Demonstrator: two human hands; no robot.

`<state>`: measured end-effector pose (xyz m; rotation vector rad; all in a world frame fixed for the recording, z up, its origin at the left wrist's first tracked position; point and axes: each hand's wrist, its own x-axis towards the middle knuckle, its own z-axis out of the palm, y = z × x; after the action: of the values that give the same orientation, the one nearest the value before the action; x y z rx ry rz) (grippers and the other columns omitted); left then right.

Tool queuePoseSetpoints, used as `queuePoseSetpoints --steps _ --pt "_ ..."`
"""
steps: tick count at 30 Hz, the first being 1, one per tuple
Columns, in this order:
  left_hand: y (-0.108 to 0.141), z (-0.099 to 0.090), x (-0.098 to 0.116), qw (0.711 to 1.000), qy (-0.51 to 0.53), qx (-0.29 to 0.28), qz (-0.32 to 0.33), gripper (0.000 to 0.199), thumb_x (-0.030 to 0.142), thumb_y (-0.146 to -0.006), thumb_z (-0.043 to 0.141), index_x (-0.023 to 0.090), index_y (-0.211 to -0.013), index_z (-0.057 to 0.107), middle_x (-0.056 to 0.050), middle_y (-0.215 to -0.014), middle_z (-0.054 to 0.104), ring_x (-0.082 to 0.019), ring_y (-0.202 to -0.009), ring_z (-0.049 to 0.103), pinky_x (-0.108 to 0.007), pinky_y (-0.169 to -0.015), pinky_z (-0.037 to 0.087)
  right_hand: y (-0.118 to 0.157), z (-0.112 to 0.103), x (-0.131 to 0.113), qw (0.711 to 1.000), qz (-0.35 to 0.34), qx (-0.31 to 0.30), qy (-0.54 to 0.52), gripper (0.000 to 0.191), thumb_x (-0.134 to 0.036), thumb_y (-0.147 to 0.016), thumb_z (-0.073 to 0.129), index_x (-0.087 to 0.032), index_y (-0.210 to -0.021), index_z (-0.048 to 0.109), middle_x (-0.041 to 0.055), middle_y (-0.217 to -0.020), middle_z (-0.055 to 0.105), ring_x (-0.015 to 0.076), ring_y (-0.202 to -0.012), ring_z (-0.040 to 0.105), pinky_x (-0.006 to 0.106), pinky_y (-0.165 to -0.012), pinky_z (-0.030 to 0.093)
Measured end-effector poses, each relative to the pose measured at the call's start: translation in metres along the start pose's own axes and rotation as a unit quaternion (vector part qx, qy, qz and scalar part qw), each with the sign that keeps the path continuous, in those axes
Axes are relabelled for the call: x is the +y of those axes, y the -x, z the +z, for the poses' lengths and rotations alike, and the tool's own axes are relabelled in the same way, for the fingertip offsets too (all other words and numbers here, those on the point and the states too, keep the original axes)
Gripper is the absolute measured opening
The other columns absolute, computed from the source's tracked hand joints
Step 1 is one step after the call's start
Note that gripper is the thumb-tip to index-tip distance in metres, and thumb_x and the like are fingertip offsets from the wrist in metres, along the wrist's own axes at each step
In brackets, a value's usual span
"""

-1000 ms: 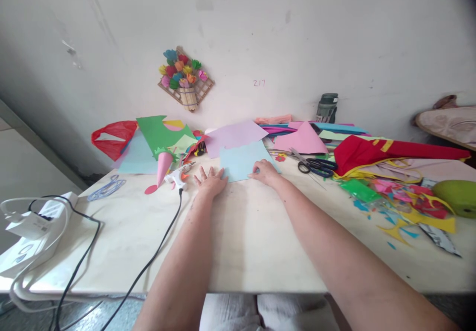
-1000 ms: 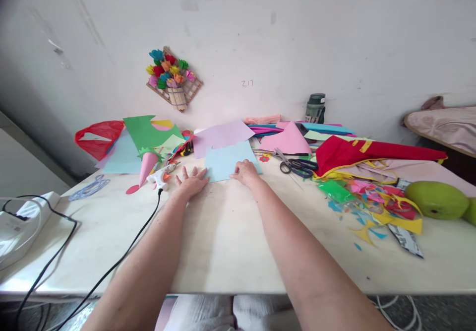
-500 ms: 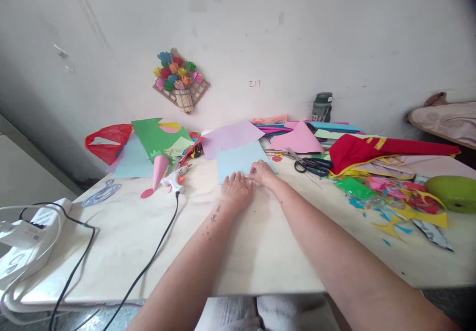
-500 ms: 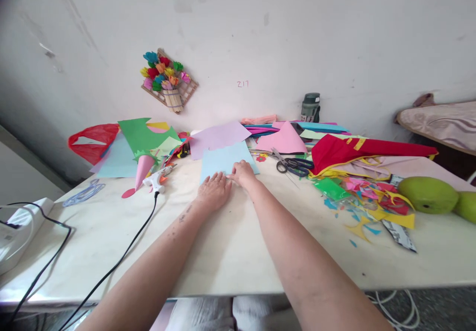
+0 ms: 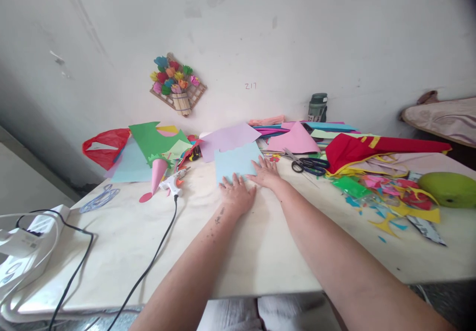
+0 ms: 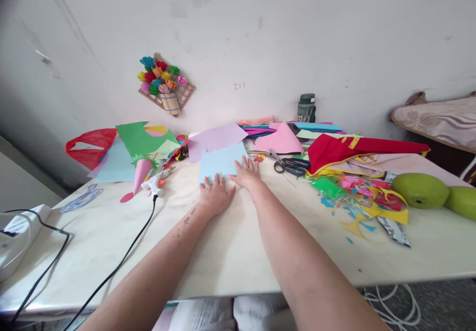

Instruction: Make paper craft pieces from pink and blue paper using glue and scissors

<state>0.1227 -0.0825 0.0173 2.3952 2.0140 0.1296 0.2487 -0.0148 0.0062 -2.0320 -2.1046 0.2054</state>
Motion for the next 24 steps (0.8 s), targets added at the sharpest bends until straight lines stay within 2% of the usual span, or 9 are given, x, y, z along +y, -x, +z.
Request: queuePoseSetpoints --steps 8,13,18,22,24 --pt "-0.002 0.000 -0.003 1.000 -0.005 -0.006 -0.024 0.078 0.065 -0.073 0.013 0.019 -0.133 0.027 -0.010 -0.142 0.017 -0.045 -0.124 0.009 -0.061 -0.093 0.010 -0.005 -0.007 0.027 0.997 0.025 -0.066 0.018 0.063 -0.054 -0.081 0.024 -0.027 -0.137 0.011 0.0017 -0.144 -0.002 0.0218 -0.130 -0.008 0.049 -0.100 -0.004" --pt "-0.002 0.001 -0.006 1.000 -0.008 0.005 -0.025 0.080 0.068 -0.071 0.011 0.019 -0.133 0.027 -0.010 -0.141 0.019 -0.046 -0.123 0.010 -0.060 -0.094 0.010 0.000 -0.014 0.037 0.994 0.048 -0.086 0.041 0.057 -0.048 -0.084 0.019 -0.028 -0.137 0.009 -0.0009 -0.144 -0.004 0.0209 -0.130 -0.009 0.051 -0.099 -0.005" --pt "-0.004 0.001 -0.018 1.000 -0.008 0.015 0.006 0.075 0.066 -0.073 0.012 0.024 -0.132 0.030 -0.006 -0.141 0.022 -0.042 -0.125 0.012 -0.058 -0.096 0.010 0.002 -0.013 0.035 0.993 0.063 -0.088 0.048 0.056 -0.047 -0.085 0.016 -0.027 -0.137 0.007 -0.0021 -0.144 -0.006 0.0210 -0.129 -0.011 0.052 -0.098 -0.006" --pt "-0.012 0.001 -0.031 0.997 -0.029 0.070 0.017 0.064 0.058 -0.079 0.015 0.023 -0.128 0.037 -0.005 -0.138 0.029 -0.035 -0.128 0.008 -0.053 -0.101 0.000 0.002 -0.010 0.026 0.994 0.073 -0.073 0.034 0.057 -0.047 -0.085 0.014 -0.024 -0.137 0.008 0.0002 -0.144 -0.003 0.0230 -0.129 -0.010 0.053 -0.099 -0.005" --pt "-0.016 0.001 -0.035 0.995 -0.021 0.093 0.042 0.060 0.052 -0.081 0.017 0.021 -0.129 0.036 -0.005 -0.138 0.030 -0.031 -0.129 0.008 -0.048 -0.103 0.003 0.003 -0.008 0.021 0.995 0.071 -0.066 0.024 0.057 -0.046 -0.085 0.014 -0.023 -0.138 0.009 0.0011 -0.144 -0.001 0.0231 -0.130 -0.009 0.052 -0.099 -0.004"
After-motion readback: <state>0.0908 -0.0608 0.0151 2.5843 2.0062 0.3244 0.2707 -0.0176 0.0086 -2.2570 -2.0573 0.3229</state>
